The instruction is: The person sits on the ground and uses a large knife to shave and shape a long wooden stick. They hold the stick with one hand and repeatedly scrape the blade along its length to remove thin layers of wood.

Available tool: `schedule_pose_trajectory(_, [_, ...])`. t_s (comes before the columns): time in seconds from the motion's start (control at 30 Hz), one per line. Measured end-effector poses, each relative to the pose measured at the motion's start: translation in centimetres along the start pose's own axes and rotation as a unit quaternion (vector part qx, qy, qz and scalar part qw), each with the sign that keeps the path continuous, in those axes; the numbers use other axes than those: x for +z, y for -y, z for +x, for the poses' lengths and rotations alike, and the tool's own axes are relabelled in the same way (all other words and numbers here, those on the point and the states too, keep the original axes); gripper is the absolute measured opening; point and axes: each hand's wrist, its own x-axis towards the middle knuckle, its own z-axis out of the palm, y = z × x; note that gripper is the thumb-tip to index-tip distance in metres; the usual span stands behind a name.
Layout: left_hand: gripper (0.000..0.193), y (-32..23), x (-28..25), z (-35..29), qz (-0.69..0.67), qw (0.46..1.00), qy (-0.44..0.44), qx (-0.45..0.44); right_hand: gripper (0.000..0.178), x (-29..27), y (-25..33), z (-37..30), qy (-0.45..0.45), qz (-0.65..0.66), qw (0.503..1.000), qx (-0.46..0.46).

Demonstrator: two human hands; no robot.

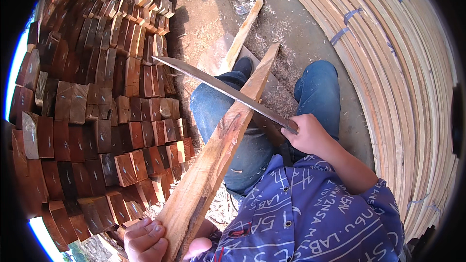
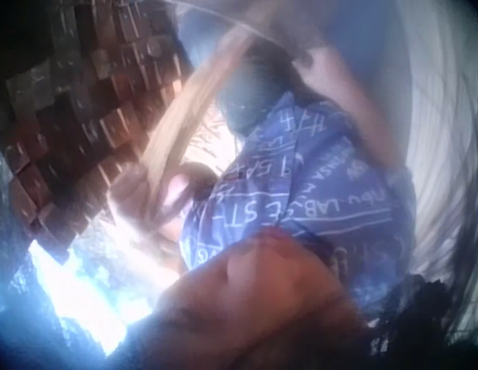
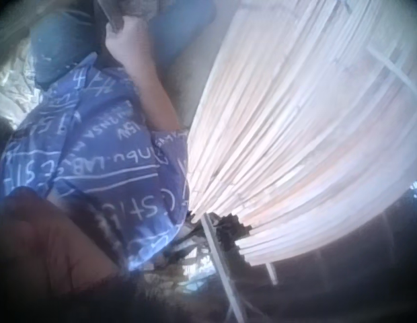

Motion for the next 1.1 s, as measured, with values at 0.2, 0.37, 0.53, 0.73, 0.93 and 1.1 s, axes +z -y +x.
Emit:
schedule_pose_trajectory(0.2, [0.044, -0.2, 8.4, 2.1, 0.086, 0.837, -0.533, 0.092, 0.02, -1.1, 6.5, -2.9, 0.071, 0.042, 0.987, -0.138])
schedule_pose_trajectory(0.37, [0.051, -0.5, 7.1, 2.2, 0.124, 0.883, -0.451, 0.032, 0.021, 0.3, 2.9, -0.6, -0.001, -0.009, 0.999, -0.051])
schedule_pose_trajectory(0.53, [0.052, -0.9, 9.4, 3.9, 0.145, 0.784, -0.603, 0.011, 0.025, 0.6, 0.1, 0.6, 0.015, -0.033, 0.999, 0.034])
schedule_pose_trajectory(0.73, [0.053, 0.0, 10.6, 2.7, 0.146, 0.798, -0.584, -0.008, 0.021, -0.6, 6.0, -1.9, 0.079, 0.004, 0.992, -0.097])
schedule_pose_trajectory(0.93, [0.053, 0.6, 10.6, 1.1, 0.141, 0.817, -0.557, -0.038, 0.023, 0.4, -0.1, 1.8, 0.026, -0.043, 0.998, 0.041])
schedule_pose_trajectory(1.1, [0.053, 1.1, 11.2, 0.5, 0.139, 0.814, -0.559, -0.071, 0.032, 0.2, -9.2, 4.9, -0.008, -0.081, 0.985, 0.149])
